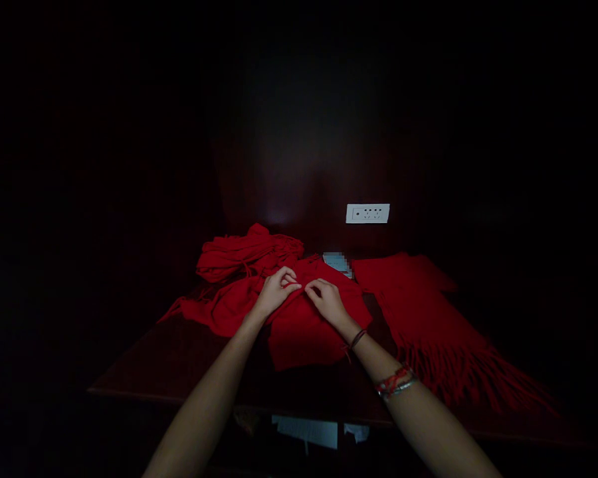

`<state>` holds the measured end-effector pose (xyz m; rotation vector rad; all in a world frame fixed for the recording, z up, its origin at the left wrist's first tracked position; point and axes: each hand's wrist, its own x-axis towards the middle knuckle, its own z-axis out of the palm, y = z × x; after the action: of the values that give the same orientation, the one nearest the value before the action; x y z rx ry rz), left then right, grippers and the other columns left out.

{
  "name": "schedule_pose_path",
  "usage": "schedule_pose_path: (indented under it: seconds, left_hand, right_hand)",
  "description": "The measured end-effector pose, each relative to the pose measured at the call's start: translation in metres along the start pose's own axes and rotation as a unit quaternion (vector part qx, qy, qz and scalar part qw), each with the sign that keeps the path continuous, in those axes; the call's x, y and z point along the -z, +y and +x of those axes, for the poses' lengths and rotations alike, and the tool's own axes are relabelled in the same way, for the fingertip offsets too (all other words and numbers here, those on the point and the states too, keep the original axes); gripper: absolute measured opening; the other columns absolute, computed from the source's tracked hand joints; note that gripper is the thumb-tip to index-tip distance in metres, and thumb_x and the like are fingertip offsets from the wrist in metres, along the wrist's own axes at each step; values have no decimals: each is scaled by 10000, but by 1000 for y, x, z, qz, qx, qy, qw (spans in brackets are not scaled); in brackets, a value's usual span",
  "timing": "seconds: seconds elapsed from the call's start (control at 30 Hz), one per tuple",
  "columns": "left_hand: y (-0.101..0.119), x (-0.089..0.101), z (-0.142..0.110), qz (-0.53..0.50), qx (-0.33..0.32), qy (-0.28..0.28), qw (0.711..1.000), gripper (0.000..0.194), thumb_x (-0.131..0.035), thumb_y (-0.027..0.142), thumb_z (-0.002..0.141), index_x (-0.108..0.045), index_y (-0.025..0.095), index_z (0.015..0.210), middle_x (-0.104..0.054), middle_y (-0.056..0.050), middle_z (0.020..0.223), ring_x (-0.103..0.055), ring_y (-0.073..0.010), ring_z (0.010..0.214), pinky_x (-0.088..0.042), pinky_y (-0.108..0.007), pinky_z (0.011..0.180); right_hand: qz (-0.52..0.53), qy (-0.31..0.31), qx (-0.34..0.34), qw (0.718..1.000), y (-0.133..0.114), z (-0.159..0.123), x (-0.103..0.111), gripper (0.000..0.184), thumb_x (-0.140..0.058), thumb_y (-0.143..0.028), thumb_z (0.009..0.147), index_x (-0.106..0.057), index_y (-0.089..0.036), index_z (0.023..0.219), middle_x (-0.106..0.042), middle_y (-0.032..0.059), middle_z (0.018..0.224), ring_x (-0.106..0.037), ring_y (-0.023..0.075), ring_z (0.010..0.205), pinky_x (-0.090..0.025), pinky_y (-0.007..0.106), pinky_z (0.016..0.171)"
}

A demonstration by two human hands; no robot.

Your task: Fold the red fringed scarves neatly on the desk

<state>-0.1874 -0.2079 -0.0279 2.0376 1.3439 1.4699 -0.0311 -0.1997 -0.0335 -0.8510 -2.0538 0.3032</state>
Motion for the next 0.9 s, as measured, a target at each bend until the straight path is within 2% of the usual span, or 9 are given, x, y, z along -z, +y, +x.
schedule_pose_path:
  seconds: [0.1, 0.23, 0.4, 0.5, 0.57, 0.63, 0.73, 0.8, 0.9]
  left_hand:
    - [7, 3, -2, 48, -13, -4, 999, 126, -548, 264, 692, -492, 164, 743, -547, 19, 677, -532, -103, 652, -416, -211, 639]
    - [17, 7, -4, 115, -75, -17, 990, 105, -466, 266, 762, -506, 172, 741, -561, 17, 714, -528, -107, 693, -393, -207, 682]
    - [16, 5, -6, 177, -110, -52, 977, 119, -402, 255, 806, -490, 176, 788, -547, 1, 740, -513, -120, 708, -385, -217, 684]
    - [16, 4, -5, 208, -136, -56, 967, 116, -396, 252, 811, -480, 176, 784, -527, -19, 780, -494, -137, 762, -381, -239, 724]
    - [18, 4, -5, 226, -154, -24, 961, 109, -403, 246, 807, -474, 175, 764, -505, -34, 830, -470, -146, 817, -366, -256, 773]
    - [21, 6, -4, 231, -159, 34, 959, 96, -415, 238, 799, -464, 175, 746, -486, -40, 850, -450, -152, 845, -354, -267, 797]
    - [22, 14, -5, 194, -129, 137, 963, 89, -419, 217, 789, -444, 180, 712, -476, -20, 779, -449, -143, 786, -361, -260, 759]
    - [21, 25, -5, 135, -88, 213, 964, 80, -429, 205, 773, -437, 182, 698, -469, -1, 727, -446, -127, 726, -367, -243, 717]
    - [18, 52, -1, -8, 13, 313, 950, 58, -460, 178, 734, -439, 176, 680, -451, 25, 664, -430, -99, 644, -373, -203, 635]
  right_hand:
    - [18, -10, 13, 1000, 0, 0, 0, 159, -451, -229, 781, -598, -175, 801, -593, 23, 771, -519, 117, 708, -377, 220, 665]
    - [5, -4, 14, 1000, 1, 1, 2, 174, -451, -227, 784, -619, -181, 785, -603, 26, 760, -522, 122, 713, -373, 223, 679]
    - [0, 6, 15, 1000, 3, 1, 3, 175, -467, -215, 767, -618, -182, 848, -605, 33, 810, -523, 127, 740, -375, 226, 687]
    - [32, -5, 8, 999, 4, 3, 3, 165, -464, -202, 753, -623, -183, 792, -609, 32, 799, -525, 130, 740, -378, 238, 704]
    - [99, 8, -42, 994, 5, 5, 1, 138, -475, -197, 722, -612, -177, 720, -610, 26, 763, -530, 135, 723, -387, 253, 709]
    - [208, 34, -126, 969, 8, 8, 0, 104, -483, -180, 683, -581, -167, 651, -601, 21, 707, -534, 136, 688, -402, 257, 692]
    - [376, 99, -268, 882, 15, 13, 9, 148, -424, -127, 672, -467, -173, 537, -528, -11, 560, -510, 103, 569, -419, 227, 630]
    - [421, 130, -325, 837, 23, 18, 30, 232, -338, -103, 698, -343, -194, 485, -424, -39, 454, -457, 81, 464, -421, 212, 578]
    - [427, 125, -341, 828, 35, 32, 86, 271, -245, -89, 731, -254, -210, 489, -335, -51, 396, -411, 81, 401, -422, 215, 517]
